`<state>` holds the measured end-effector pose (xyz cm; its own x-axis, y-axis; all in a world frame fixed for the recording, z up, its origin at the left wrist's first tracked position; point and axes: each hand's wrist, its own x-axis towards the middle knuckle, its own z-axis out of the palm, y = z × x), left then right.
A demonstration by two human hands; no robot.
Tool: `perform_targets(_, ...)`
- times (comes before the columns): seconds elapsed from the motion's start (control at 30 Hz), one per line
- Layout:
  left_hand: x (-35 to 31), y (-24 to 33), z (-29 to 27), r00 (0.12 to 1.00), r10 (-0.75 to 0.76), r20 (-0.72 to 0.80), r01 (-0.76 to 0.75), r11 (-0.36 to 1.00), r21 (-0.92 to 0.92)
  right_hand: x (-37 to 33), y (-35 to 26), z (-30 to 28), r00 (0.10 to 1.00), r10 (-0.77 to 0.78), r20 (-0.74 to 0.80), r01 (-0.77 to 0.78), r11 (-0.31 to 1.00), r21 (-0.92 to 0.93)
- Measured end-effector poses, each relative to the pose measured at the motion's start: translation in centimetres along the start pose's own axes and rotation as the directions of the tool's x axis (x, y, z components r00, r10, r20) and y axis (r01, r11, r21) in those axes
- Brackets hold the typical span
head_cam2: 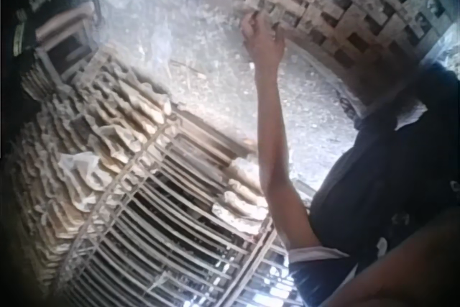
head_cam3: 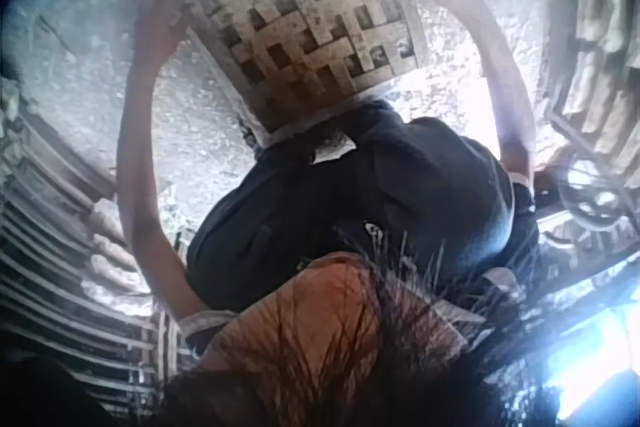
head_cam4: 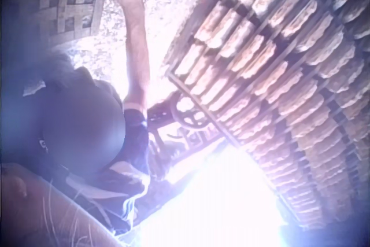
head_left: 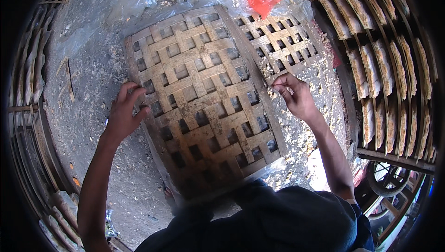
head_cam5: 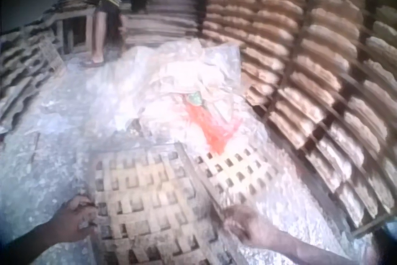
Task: The person assembles a woven bamboo tray by placing a lid on a base, pressing the edges, and wrapping it with a plastic sheet. The person repeats this process with multiple trays, stacking them nearby.
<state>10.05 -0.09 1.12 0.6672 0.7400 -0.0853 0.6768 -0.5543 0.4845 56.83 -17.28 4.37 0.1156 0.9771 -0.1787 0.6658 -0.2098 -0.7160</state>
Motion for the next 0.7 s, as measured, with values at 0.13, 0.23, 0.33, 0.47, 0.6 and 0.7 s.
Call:
perform_targets(0.13, 0.3, 0.0, 0.1, 1.0, -0.014, 0.012, 0.014, 0.999, -0.048, -4.8, 5.2, 0.9, 0.933, 0.01, -0.361, -0.108, 0.961, -0.253)
perform_targets(0.23, 0.7, 0.4, -0.1, 0.999, -0.034, 0.038, 0.036, 0.998, -0.047, -7.7, 6.2, 2.5, 0.903, 0.048, -0.426, -0.201, 0.924, -0.324)
perform_targets(0.33, 0.4, 0.2, -0.2, 0.996, -0.059, 0.067, 0.063, 0.995, -0.071, -7.2, 1.3, 2.9, 0.949, -0.145, -0.279, 0.015, 0.907, -0.421)
perform_targets(0.47, 0.6, -0.2, 0.0, 0.997, -0.045, 0.056, 0.05, 0.995, -0.082, -5.7, -2.0, 2.9, 0.966, -0.257, 0.03, 0.215, 0.736, -0.642)
perform_targets(0.6, 0.4, 0.2, 0.1, 1.0, -0.018, 0.02, 0.02, 0.996, -0.088, -4.8, -2.5, 2.6, 0.981, -0.134, 0.138, 0.189, 0.799, -0.571)
perform_targets(0.7, 0.5, 0.6, -0.1, 0.999, -0.041, 0.028, 0.043, 0.995, -0.087, -4.4, -2.3, 2.9, 0.972, -0.163, 0.169, 0.233, 0.764, -0.601)
